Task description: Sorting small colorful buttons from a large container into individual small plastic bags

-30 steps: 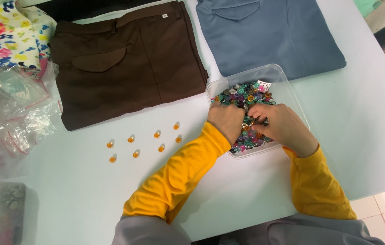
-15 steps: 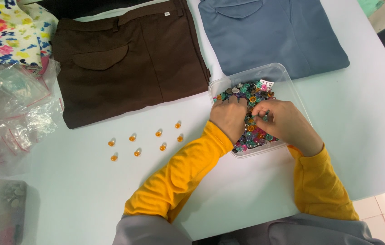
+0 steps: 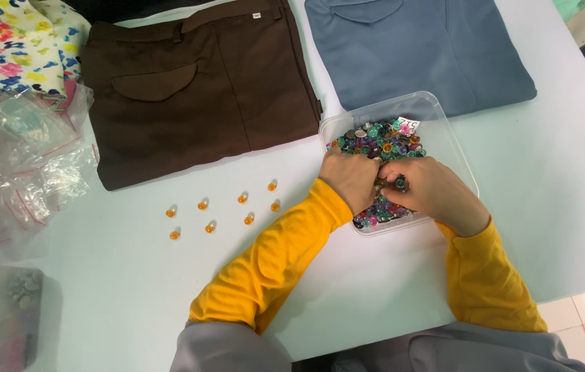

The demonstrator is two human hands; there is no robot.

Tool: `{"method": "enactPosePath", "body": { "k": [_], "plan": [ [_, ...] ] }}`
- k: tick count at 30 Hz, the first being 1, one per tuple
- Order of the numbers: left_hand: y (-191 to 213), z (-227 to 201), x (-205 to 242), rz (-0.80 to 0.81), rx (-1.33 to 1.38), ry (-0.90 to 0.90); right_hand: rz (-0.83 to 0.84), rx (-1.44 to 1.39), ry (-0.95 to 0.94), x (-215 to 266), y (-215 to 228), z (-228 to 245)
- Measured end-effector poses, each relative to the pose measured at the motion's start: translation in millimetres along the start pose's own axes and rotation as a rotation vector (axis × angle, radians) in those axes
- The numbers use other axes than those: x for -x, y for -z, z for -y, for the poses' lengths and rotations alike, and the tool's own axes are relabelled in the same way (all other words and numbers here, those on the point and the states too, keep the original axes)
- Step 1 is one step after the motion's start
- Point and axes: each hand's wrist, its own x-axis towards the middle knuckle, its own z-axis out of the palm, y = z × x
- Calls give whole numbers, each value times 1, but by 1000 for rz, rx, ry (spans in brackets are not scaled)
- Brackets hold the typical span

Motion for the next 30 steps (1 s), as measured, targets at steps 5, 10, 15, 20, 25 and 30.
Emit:
{"method": "enactPosePath", "body": {
  "k": [5,10,15,20,25,30],
  "plan": [
    [-14,4,1,28,-63,-21,-6,-19,41,-8,-11,-18],
    [-18,8,-3,-45,54,-8,-54,-32,119,-2,-3,-12],
    [4,13,-3,15,385,88,-275,-261,152,2,-2,-30],
    [45,20,-6,-21,859,226,-293,-723,181,15,27,8],
    [66,15,1,-138,1069,258,-296,-829,166,24,34,22],
    [54,19,-2,-133,985,285,-417,-673,259,16,19,12]
  ]
}}
